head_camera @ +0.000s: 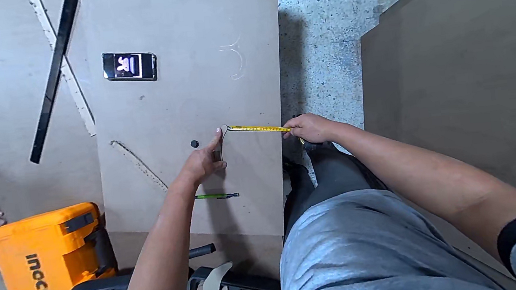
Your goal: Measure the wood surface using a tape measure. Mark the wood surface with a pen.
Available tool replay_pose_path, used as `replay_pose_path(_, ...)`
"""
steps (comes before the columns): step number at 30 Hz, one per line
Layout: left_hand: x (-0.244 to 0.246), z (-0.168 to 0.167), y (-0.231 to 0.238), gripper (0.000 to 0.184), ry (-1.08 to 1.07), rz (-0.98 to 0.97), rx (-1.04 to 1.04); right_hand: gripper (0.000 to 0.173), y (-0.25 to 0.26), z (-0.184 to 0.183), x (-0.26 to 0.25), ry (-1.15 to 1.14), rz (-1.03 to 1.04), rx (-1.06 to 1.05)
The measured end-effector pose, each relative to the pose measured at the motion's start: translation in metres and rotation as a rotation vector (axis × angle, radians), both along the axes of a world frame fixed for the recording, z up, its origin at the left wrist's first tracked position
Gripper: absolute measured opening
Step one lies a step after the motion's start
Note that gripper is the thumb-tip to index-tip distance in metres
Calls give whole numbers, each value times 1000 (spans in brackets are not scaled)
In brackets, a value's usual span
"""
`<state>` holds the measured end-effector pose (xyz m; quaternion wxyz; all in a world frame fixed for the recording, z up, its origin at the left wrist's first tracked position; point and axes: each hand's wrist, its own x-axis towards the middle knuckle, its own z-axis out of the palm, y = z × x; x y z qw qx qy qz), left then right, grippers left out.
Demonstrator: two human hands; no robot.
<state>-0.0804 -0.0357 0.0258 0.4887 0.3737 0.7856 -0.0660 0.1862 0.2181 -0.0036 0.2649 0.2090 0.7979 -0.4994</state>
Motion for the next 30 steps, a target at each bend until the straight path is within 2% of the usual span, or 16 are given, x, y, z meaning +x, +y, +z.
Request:
replay_pose_path(15, -1, -4, -2, 107, -26, 45, 19, 34, 1, 2, 0, -2, 8, -2)
replay_pose_path(23, -2, -5, -4, 108, -9, 5, 9, 35, 1, 4, 0, 6, 12, 2)
replay_pose_path(30, -4, 0, 1, 121, -62, -4, -46, 30, -10, 8, 9, -19, 43, -75)
